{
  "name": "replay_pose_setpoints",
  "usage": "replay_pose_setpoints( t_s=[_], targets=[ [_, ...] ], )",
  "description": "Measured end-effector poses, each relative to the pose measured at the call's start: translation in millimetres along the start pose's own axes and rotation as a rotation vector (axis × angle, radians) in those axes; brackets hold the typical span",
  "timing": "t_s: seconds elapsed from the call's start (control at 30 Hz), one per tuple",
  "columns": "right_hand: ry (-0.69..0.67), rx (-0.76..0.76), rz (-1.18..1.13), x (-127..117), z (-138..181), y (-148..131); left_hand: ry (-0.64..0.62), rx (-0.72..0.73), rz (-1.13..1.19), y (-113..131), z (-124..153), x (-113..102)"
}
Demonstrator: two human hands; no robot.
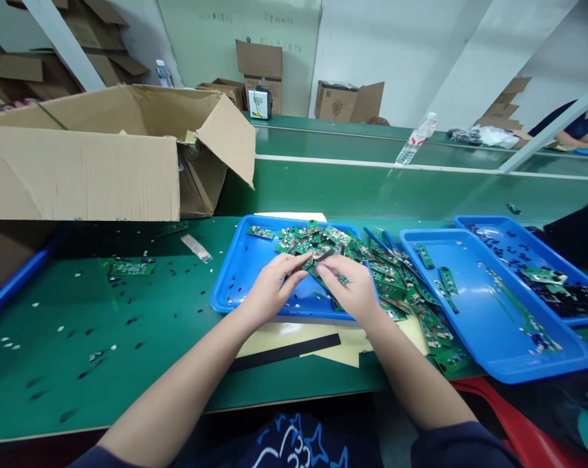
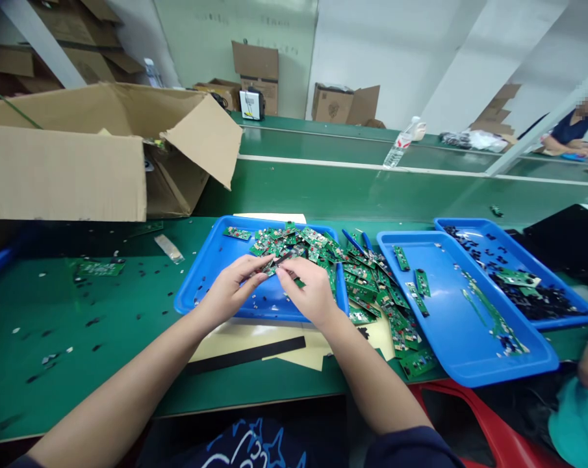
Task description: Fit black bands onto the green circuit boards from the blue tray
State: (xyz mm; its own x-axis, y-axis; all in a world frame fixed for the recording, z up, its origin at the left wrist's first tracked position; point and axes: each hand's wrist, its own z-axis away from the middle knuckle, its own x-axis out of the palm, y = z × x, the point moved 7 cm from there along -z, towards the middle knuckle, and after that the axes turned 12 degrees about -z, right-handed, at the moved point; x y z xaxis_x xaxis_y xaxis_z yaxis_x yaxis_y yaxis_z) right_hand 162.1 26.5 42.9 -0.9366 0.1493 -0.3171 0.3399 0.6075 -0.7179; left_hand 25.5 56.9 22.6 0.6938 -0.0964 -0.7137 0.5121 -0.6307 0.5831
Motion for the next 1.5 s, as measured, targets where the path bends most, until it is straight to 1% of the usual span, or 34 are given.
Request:
replay_pose_setpoints(
  t_s=[0.1, 0.2, 0.33, 0.53, 0.6, 0.63, 0.73, 0.77, 0.8, 0.83, 0.9, 0.97, 1.03, 1.07, 1.13, 1.23, 1.27, 1.3, 1.33, 1.4, 1.47, 1.5],
  targets=[
    [0.051, 0.117, -0.108, 0, 3, 10, 0.031, 0.024, -0.020, 2, 1, -4],
    [0.105, 0.185, -0.179, -2, 4, 16, 0.043, 0.067, -0.034, 6, 2, -5],
    [0.134, 0.193, -0.164, -4, 5, 17, 0.055, 0.109, -0.076, 8, 2, -2],
    [0.135, 0.183, -0.166, 1, 7, 19, 0.123, 0.162, -0.163, 8, 3, -4],
    [0.117, 0.120, -0.131, 2, 7, 15, 0.158, 0.158, -0.167, 9, 3, -7],
    [0.093, 0.055, -0.103, 2, 7, 10, 0.184, 0.149, -0.168, 9, 3, -10],
    [-0.072, -0.194, -0.032, 11, 9, -9, 0.314, 0.114, -0.181, 8, 3, -25],
    [-0.127, -0.248, -0.020, 14, 10, -13, 0.375, 0.112, -0.188, 8, 4, -32],
    [-0.165, -0.264, -0.014, 16, 10, -14, 0.435, 0.123, -0.194, 8, 6, -38],
    [-0.174, -0.243, -0.016, 17, 10, -12, 0.487, 0.149, -0.200, 10, 8, -42],
    [-0.123, -0.106, -0.084, 15, 8, -1, 0.536, 0.229, -0.225, 16, 11, -46],
    [-0.066, 0.094, -0.266, 14, 7, 14, 0.529, 0.310, -0.273, 22, 13, -44],
    [-0.066, 0.266, -0.510, 18, 8, 27, 0.517, 0.375, -0.322, 27, 16, -40],
    [-0.075, 0.328, -0.614, 20, 9, 32, 0.525, 0.400, -0.339, 29, 17, -39],
    [-0.041, 0.391, -0.748, 18, 8, 39, 0.573, 0.426, -0.354, 32, 19, -42],
    [0.131, 0.435, -0.833, 4, 5, 51, 0.681, 0.431, -0.361, 34, 23, -51],
    [0.154, 0.456, -0.864, 2, 4, 53, 0.705, 0.444, -0.363, 34, 24, -53],
    [0.139, 0.483, -0.904, 3, 4, 54, 0.714, 0.465, -0.368, 36, 25, -53],
    [0.084, 0.517, -0.950, 9, 4, 53, 0.708, 0.492, -0.374, 37, 26, -52],
    [-0.107, 0.585, -1.036, 25, 7, 46, 0.660, 0.541, -0.394, 37, 26, -46],
    [-0.301, 0.621, -1.069, 41, 14, 36, 0.595, 0.574, -0.422, 37, 26, -38],
    [-0.364, 0.625, -1.062, 47, 16, 32, 0.569, 0.584, -0.435, 36, 26, -35]
  ],
)
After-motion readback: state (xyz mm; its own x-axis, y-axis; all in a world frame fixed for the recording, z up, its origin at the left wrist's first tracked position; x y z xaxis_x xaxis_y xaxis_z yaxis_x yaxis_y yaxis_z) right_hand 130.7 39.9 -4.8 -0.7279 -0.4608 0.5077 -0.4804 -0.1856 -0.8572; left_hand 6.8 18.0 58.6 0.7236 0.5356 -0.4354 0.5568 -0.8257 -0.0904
